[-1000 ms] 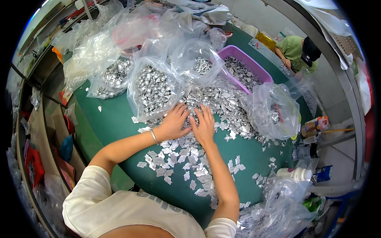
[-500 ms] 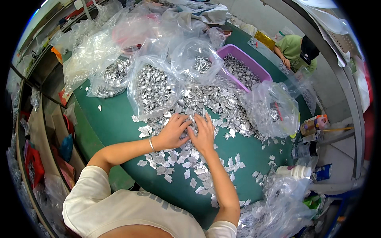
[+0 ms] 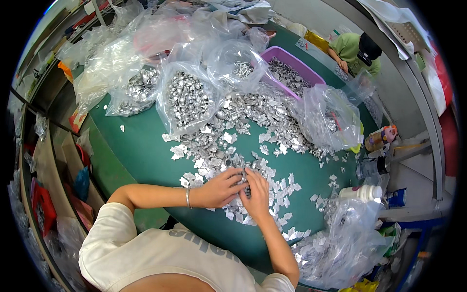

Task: The person sorts small silver metal parts on a green table by hand, gathering them into small piles or picking up handfuls to move them.

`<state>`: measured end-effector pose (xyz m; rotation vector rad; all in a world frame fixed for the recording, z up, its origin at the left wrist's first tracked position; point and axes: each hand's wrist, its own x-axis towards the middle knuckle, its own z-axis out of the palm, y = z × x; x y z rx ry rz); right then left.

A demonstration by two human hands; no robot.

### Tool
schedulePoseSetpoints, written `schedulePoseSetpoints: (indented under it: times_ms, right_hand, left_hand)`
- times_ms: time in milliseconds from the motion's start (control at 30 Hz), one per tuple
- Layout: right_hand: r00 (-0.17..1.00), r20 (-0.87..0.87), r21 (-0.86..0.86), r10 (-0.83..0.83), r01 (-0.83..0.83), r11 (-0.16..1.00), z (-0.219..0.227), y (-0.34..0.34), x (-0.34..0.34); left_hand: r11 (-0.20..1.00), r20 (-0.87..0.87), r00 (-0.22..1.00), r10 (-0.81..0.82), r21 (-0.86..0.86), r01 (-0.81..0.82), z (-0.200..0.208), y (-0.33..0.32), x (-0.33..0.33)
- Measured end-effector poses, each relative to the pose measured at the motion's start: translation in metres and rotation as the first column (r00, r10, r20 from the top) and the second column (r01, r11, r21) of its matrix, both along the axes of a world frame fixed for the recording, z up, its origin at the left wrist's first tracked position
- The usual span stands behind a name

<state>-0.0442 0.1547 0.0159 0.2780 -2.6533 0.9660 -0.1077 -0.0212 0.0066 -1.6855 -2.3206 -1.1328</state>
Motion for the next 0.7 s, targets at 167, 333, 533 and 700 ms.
schedulePoseSetpoints:
  times_ms: [167, 333, 533, 700]
  right_hand:
    - [0.999, -0.022, 0.008, -0.037, 0.037, 0.999, 0.002, 0.005, 0.036]
    - [0.978, -0.121, 0.153, -0.169, 0.187, 0.971, 0.010, 0.017, 0.037]
    - [0.997, 0.024, 0.270, -0.076, 0.067, 0.961, -0.001, -0.019, 0.014]
    - [0.995, 0.001, 0.364, -0.104, 0.096, 0.927, -0.004, -0.006, 0.036]
  left_hand:
    - [0.987, 0.088, 0.983, -0.161, 0.033, 0.158, -0.002, -0.004, 0.020]
    - [0.967, 0.039, 0.968, 0.249, -0.069, -0.246, 0.005, -0.013, -0.003]
    - [0.894, -0.121, 0.933, 0.340, -0.267, -0.360, -0.012, -0.006, 0.020]
    - [0.917, -0.032, 0.970, 0.240, -0.320, -0.238, -0.011, 0.001, 0.057]
